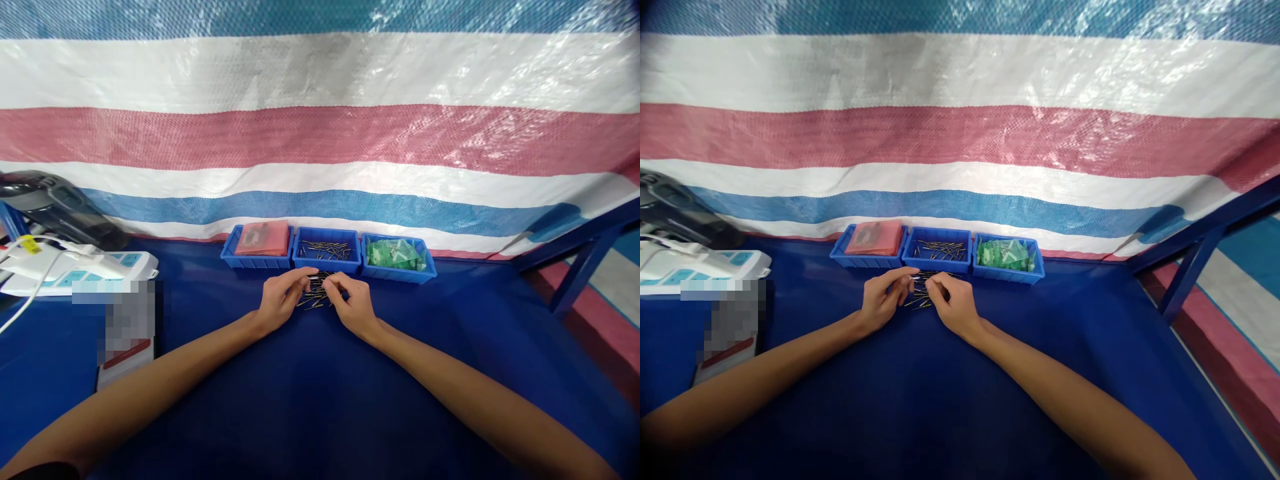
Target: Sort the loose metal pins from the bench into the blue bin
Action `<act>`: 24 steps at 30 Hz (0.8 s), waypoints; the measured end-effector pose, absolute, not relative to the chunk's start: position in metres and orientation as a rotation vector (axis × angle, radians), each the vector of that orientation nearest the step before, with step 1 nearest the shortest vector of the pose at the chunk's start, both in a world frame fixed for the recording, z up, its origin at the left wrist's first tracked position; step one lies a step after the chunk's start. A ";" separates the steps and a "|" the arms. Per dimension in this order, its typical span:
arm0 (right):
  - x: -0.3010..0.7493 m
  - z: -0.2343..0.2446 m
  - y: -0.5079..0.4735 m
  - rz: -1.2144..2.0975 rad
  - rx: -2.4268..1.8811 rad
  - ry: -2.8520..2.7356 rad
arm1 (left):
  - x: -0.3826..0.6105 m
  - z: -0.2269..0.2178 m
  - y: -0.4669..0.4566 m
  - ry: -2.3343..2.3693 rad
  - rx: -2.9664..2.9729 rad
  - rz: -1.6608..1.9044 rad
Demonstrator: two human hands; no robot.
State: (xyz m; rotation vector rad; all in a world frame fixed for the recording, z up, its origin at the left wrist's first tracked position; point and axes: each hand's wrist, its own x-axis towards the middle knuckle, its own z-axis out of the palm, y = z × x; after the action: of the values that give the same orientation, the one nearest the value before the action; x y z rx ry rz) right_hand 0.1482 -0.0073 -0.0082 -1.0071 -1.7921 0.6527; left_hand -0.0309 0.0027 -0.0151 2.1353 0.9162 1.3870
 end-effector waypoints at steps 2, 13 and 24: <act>0.148 -0.009 -0.008 0.700 -0.982 -1.779 | -0.030 -0.016 0.002 0.934 2.093 1.376; 0.146 -0.009 -0.005 0.647 -0.857 -1.857 | -0.028 -0.013 0.001 0.947 2.085 1.258; 0.148 -0.008 -0.009 0.561 -0.866 -1.851 | -0.026 -0.006 0.001 1.004 2.256 1.211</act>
State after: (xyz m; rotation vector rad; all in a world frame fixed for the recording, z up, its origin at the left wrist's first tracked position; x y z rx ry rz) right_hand 0.1480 -0.0086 -0.0075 -0.8657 -1.8512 0.5606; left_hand -0.0265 0.0009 -0.0055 2.2564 1.0040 1.2110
